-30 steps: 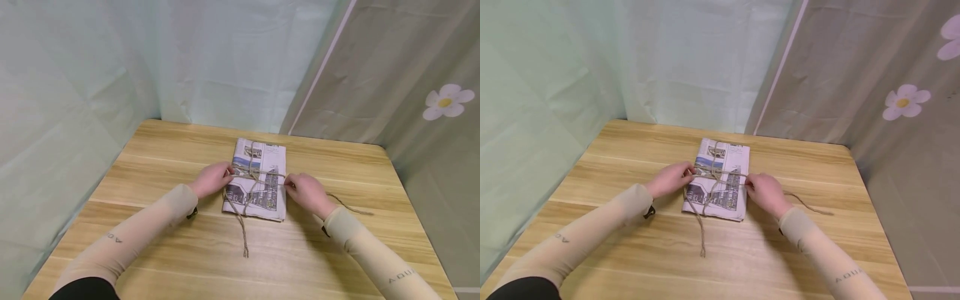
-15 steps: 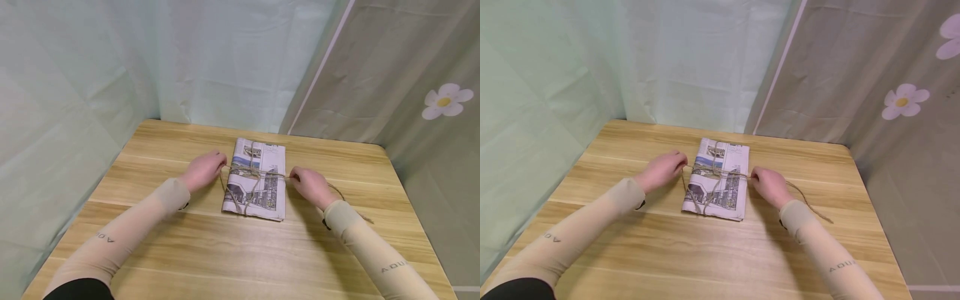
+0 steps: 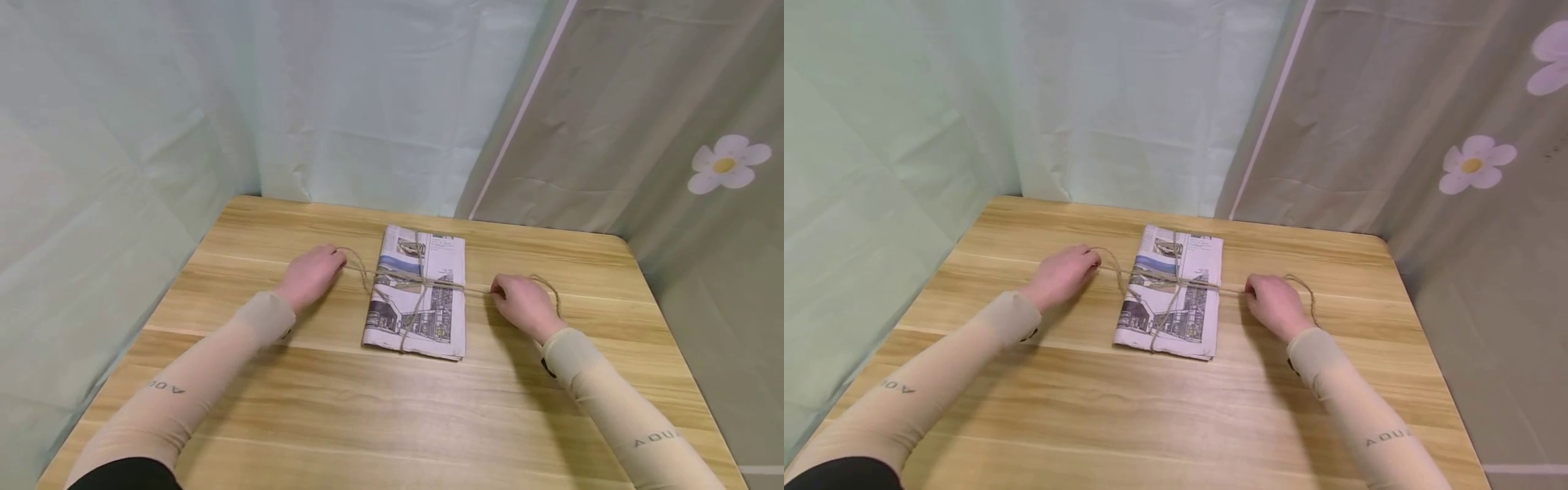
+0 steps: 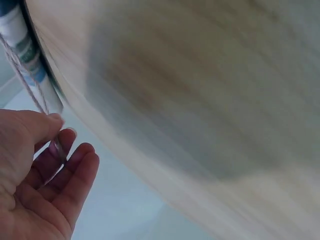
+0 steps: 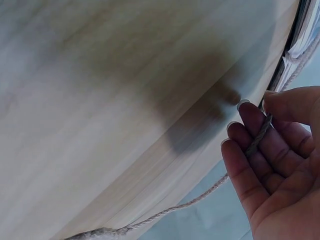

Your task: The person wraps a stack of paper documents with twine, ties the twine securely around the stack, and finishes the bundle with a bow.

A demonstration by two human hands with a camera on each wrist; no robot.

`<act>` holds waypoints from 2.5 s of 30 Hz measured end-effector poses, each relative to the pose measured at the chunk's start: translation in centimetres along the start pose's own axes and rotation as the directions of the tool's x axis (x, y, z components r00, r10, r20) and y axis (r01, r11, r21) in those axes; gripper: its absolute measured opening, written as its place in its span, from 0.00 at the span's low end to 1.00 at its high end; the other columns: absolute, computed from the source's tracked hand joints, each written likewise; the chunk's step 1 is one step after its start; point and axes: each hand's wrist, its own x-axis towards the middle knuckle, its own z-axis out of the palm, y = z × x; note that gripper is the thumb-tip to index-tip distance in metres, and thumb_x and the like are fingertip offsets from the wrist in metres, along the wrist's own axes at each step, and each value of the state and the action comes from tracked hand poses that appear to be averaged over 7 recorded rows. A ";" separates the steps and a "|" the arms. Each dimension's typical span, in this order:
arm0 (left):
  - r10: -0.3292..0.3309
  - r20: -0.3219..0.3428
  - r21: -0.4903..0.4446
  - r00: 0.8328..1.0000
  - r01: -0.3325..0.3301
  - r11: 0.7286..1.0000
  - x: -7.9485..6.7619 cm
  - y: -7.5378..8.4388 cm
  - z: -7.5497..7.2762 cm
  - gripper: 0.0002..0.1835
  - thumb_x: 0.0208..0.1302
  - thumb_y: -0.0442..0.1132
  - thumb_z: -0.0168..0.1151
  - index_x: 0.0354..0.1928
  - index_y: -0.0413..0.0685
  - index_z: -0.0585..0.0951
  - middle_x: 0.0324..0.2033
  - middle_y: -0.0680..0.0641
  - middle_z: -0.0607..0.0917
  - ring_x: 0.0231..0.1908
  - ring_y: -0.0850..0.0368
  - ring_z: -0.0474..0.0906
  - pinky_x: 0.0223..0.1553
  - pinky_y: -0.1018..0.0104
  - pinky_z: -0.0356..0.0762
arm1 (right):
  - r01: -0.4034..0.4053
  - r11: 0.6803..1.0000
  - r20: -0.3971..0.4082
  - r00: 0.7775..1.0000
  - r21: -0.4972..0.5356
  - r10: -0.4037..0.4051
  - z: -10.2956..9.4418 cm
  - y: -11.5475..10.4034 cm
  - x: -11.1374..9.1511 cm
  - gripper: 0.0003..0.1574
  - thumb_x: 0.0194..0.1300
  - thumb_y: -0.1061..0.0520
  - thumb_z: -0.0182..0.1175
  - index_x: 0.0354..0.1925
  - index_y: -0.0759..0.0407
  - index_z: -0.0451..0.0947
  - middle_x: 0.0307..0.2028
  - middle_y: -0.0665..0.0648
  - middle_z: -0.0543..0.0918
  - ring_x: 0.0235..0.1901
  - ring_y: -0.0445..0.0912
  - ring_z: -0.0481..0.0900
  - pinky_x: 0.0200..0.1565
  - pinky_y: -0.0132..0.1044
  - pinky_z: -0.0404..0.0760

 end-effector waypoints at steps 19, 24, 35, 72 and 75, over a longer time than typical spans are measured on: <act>-0.213 0.216 0.054 0.953 0.206 0.977 -1.5 -2.9 -1.5 0.11 0.67 0.36 0.57 0.44 0.36 0.81 0.38 0.37 0.79 0.34 0.44 0.77 0.36 0.47 0.79 | 0.010 1.000 -0.012 1.000 -0.012 -0.010 0.3 0.1 0.0 0.05 0.64 0.58 0.63 0.39 0.57 0.82 0.37 0.56 0.85 0.40 0.54 0.79 0.45 0.51 0.79; -0.225 0.327 -0.026 0.918 0.247 0.969 -0.9 -0.6 -2.5 0.23 0.62 0.39 0.57 0.57 0.34 0.76 0.49 0.33 0.75 0.40 0.44 0.77 0.41 0.46 0.79 | 0.012 1.000 -0.001 1.000 -0.009 -0.012 0.2 -0.8 0.2 0.11 0.63 0.54 0.64 0.43 0.56 0.81 0.43 0.56 0.83 0.46 0.54 0.75 0.50 0.51 0.77; -0.186 0.360 -0.419 0.914 0.337 0.843 2.5 7.5 -1.8 0.27 0.70 0.46 0.57 0.63 0.36 0.67 0.46 0.38 0.81 0.38 0.49 0.80 0.43 0.55 0.81 | 0.111 0.990 -0.002 0.994 0.086 -0.111 1.2 -5.8 2.8 0.08 0.64 0.56 0.65 0.42 0.55 0.83 0.40 0.53 0.82 0.44 0.51 0.77 0.51 0.48 0.77; -0.154 0.175 -0.316 0.972 0.204 0.927 2.5 6.8 0.7 0.07 0.71 0.45 0.59 0.42 0.50 0.80 0.32 0.53 0.82 0.32 0.56 0.77 0.36 0.60 0.78 | -0.094 0.988 0.049 0.995 0.125 0.089 2.7 -5.2 3.0 0.13 0.71 0.48 0.60 0.35 0.56 0.74 0.28 0.53 0.78 0.27 0.48 0.74 0.31 0.43 0.74; -0.083 0.163 -0.319 0.983 0.132 0.938 2.3 7.1 0.5 0.06 0.71 0.44 0.58 0.42 0.51 0.81 0.34 0.54 0.82 0.34 0.58 0.77 0.40 0.60 0.79 | -0.091 0.987 0.059 0.995 0.131 0.084 2.6 -5.2 3.1 0.14 0.70 0.47 0.60 0.33 0.55 0.75 0.28 0.52 0.77 0.27 0.48 0.73 0.31 0.42 0.74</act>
